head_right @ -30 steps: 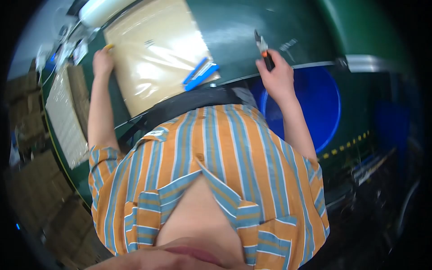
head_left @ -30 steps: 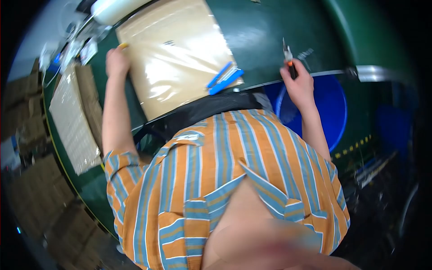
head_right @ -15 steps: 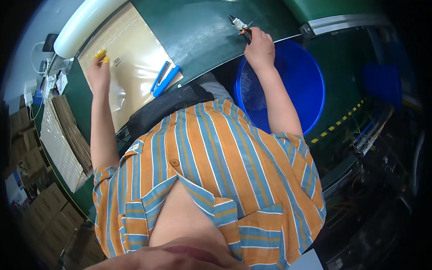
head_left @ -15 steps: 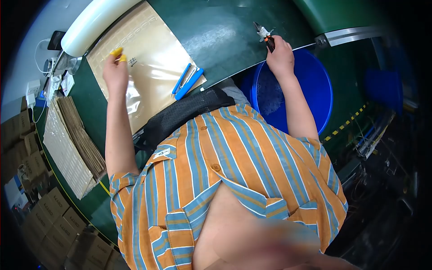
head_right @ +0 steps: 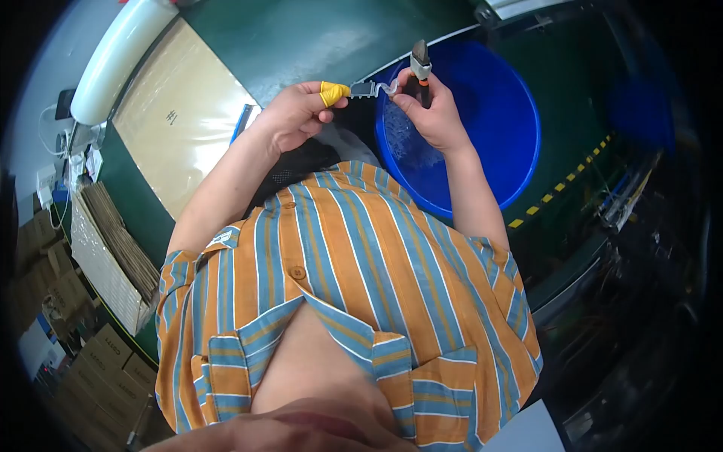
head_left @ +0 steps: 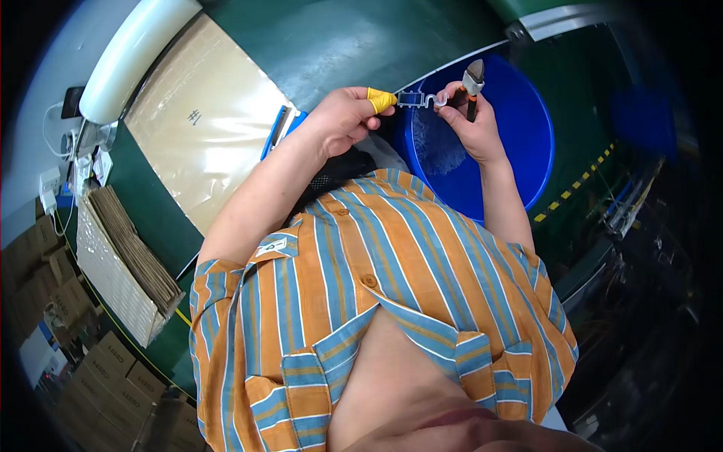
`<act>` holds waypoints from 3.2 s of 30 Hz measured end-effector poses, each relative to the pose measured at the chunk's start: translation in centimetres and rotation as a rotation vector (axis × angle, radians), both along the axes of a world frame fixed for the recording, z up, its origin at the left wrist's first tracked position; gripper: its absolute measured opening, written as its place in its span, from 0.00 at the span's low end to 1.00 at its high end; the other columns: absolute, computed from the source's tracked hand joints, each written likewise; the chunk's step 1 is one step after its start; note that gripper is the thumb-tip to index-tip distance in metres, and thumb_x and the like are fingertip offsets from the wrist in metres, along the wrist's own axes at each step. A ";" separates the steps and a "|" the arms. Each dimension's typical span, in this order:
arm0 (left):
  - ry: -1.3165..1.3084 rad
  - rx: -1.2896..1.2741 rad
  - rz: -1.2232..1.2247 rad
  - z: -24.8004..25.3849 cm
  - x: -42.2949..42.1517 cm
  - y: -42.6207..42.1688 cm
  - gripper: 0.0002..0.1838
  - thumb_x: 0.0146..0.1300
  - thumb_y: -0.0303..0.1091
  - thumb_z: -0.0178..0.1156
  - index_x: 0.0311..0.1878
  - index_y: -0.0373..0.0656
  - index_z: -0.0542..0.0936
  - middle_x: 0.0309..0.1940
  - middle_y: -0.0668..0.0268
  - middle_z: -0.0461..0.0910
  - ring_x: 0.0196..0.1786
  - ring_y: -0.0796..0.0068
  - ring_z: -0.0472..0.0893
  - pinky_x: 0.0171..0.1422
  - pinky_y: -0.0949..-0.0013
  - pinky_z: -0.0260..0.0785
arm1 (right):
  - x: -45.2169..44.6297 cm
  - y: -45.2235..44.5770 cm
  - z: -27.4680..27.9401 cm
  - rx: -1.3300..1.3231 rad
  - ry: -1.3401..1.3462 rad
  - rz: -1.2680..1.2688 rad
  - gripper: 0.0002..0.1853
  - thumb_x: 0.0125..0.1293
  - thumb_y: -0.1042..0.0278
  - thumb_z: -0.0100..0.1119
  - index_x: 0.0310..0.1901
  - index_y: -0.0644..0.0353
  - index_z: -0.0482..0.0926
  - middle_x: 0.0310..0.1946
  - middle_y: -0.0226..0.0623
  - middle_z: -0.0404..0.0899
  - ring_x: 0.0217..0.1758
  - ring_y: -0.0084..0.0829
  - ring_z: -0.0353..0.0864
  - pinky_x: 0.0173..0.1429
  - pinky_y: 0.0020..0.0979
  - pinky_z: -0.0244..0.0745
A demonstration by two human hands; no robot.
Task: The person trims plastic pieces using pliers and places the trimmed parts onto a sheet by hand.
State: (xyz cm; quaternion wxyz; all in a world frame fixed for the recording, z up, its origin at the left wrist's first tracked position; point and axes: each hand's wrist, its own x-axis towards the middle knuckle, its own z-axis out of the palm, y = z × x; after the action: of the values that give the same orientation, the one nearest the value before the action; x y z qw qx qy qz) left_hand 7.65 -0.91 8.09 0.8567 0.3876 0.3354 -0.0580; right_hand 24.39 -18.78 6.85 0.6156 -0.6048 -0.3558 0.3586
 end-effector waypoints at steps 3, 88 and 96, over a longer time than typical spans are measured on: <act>0.005 -0.102 -0.062 -0.3 1.1 -0.8 0.09 0.68 0.26 0.57 0.49 0.35 0.77 0.38 0.65 0.79 0.24 0.88 0.70 0.17 0.89 0.54 | 0.4 -1.7 -0.4 0.001 0.034 -0.006 0.08 0.63 0.77 0.62 0.42 0.58 0.73 0.38 0.27 0.75 0.44 0.21 0.75 0.54 0.27 0.71; 0.123 0.306 -0.011 -7.7 4.0 -8.0 0.05 0.64 0.28 0.56 0.40 0.40 0.80 0.26 0.71 0.72 0.25 0.85 0.64 0.26 0.79 0.54 | -3.3 -8.7 -6.3 -0.713 0.251 0.000 0.11 0.62 0.68 0.60 0.45 0.59 0.75 0.32 0.29 0.76 0.32 0.21 0.75 0.36 0.24 0.73; 0.118 0.356 -0.014 -7.8 4.1 -8.0 0.06 0.63 0.28 0.58 0.41 0.39 0.80 0.25 0.71 0.72 0.26 0.84 0.65 0.27 0.79 0.55 | -3.0 -8.8 -6.3 -0.710 0.279 0.012 0.11 0.62 0.67 0.60 0.45 0.59 0.75 0.32 0.29 0.76 0.33 0.22 0.75 0.37 0.25 0.72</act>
State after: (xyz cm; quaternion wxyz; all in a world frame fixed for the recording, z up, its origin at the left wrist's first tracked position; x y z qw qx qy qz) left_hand 11.71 -8.96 0.27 0.7530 0.5312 0.3875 -0.0264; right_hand 21.35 -27.59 0.54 0.4083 -0.7235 -0.1257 0.5423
